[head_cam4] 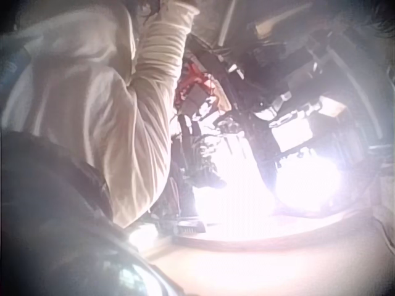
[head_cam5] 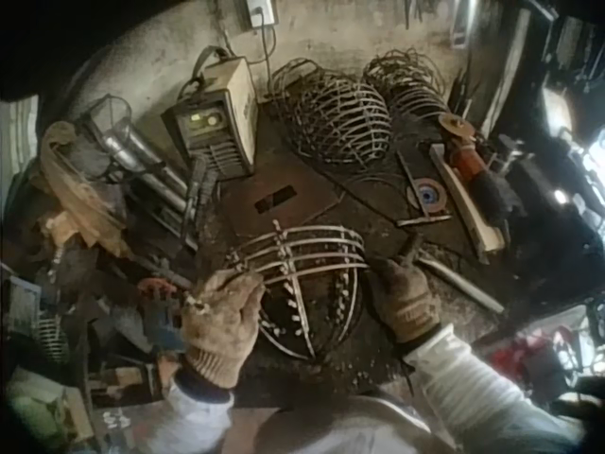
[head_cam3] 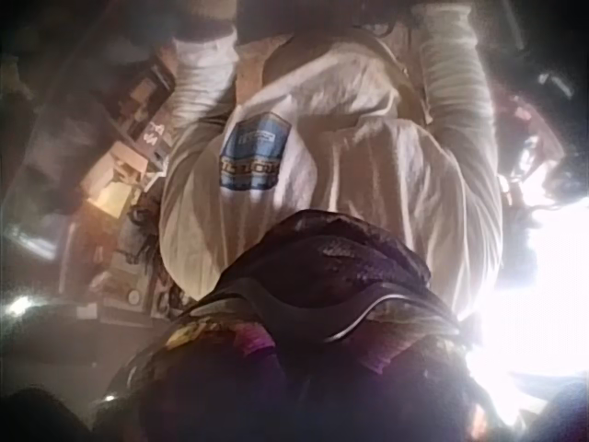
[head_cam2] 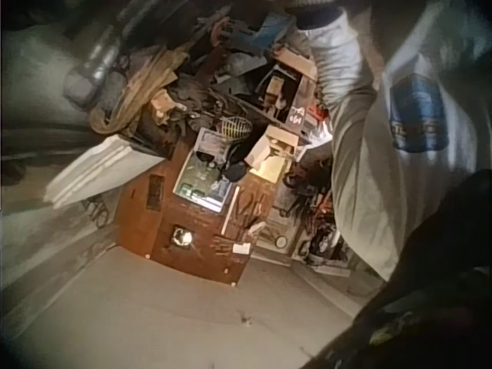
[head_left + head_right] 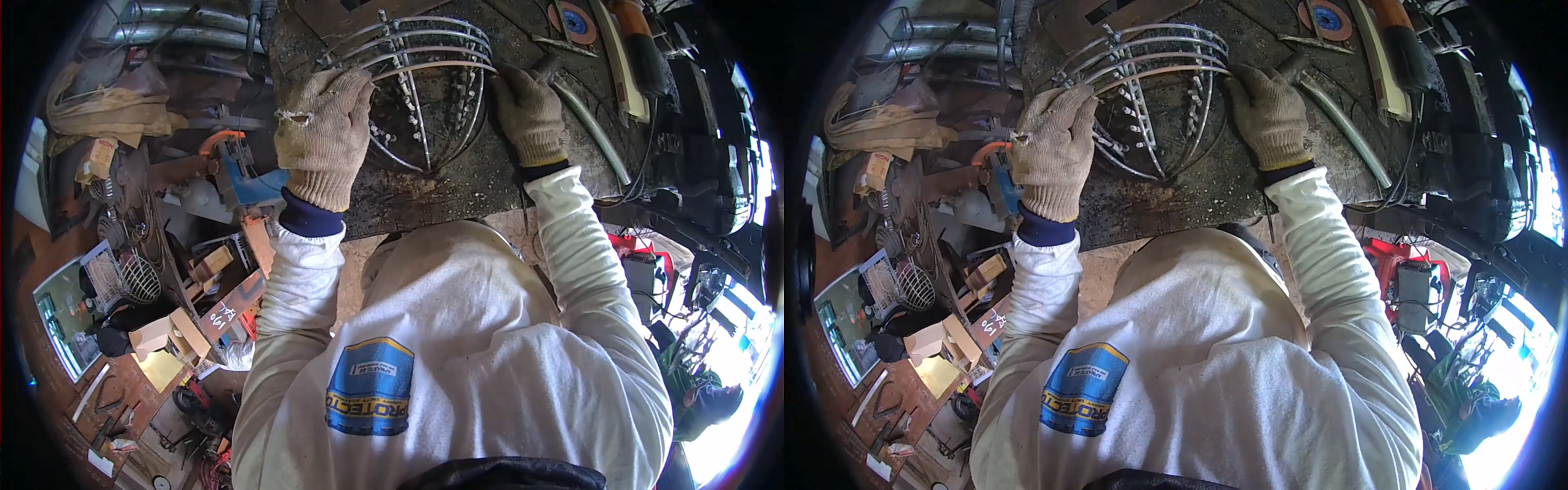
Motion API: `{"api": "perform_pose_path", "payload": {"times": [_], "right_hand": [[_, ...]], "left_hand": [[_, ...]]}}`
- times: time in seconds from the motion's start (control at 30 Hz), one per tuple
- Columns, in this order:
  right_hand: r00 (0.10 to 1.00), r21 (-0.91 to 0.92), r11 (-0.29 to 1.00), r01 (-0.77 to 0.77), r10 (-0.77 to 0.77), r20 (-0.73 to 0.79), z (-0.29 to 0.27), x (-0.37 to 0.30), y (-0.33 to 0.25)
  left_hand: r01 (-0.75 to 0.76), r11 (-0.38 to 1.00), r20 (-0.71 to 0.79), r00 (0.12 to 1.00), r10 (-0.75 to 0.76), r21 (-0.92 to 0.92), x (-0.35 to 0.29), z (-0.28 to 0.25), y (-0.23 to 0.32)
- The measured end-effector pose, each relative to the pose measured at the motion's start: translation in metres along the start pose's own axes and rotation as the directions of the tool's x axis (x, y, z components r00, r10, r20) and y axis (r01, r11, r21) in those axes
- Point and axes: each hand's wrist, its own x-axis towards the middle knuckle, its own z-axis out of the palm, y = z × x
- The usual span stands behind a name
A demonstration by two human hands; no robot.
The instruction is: The person constructs a metal wire cage by welding curved steel rods together, using a hand-held welding torch and holding a welding mask for eye protection.
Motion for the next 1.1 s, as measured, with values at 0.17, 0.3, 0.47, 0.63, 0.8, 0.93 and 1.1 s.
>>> {"api": "perform_pose_path", "payload": {"times": [0.17, 0.3, 0.47, 0.63, 0.8, 0.93, 1.1], "right_hand": [[1.000, -0.008, 1.000, -0.021, 0.021, 0.003, -0.001, -0.002, -0.001], [1.000, -0.009, 1.000, -0.022, 0.023, 0.018, -0.003, -0.002, -0.001], [0.997, 0.074, 0.995, -0.070, 0.068, 0.019, -0.013, -0.005, -0.010], [0.999, 0.093, 0.995, -0.027, 0.025, 0.027, -0.016, -0.006, -0.010], [0.999, 0.068, 0.997, -0.032, 0.031, 0.019, -0.014, -0.003, -0.009], [1.000, 0.044, 0.999, -0.025, 0.024, 0.016, -0.015, -0.002, -0.013], [0.999, 0.033, 0.999, -0.034, 0.033, 0.016, -0.013, -0.004, -0.011]], "left_hand": [[0.042, 0.999, -0.011, 0.999, -0.042, -0.009, -0.004, 0.002, 0.002], [0.069, 0.997, -0.001, 0.998, -0.070, -0.023, -0.004, 0.004, 0.001], [0.028, 1.000, -0.023, 0.999, -0.028, -0.014, -0.005, 0.004, 0.001], [0.072, 0.997, -0.006, 0.997, -0.072, 0.014, -0.004, 0.002, 0.006], [0.100, 0.995, -0.002, 0.995, -0.100, 0.016, -0.005, 0.003, 0.007], [0.079, 0.996, 0.001, 0.997, -0.079, 0.043, -0.003, 0.001, 0.006], [0.035, 0.998, -0.038, 0.999, -0.033, 0.052, -0.004, 0.002, 0.006]]}}
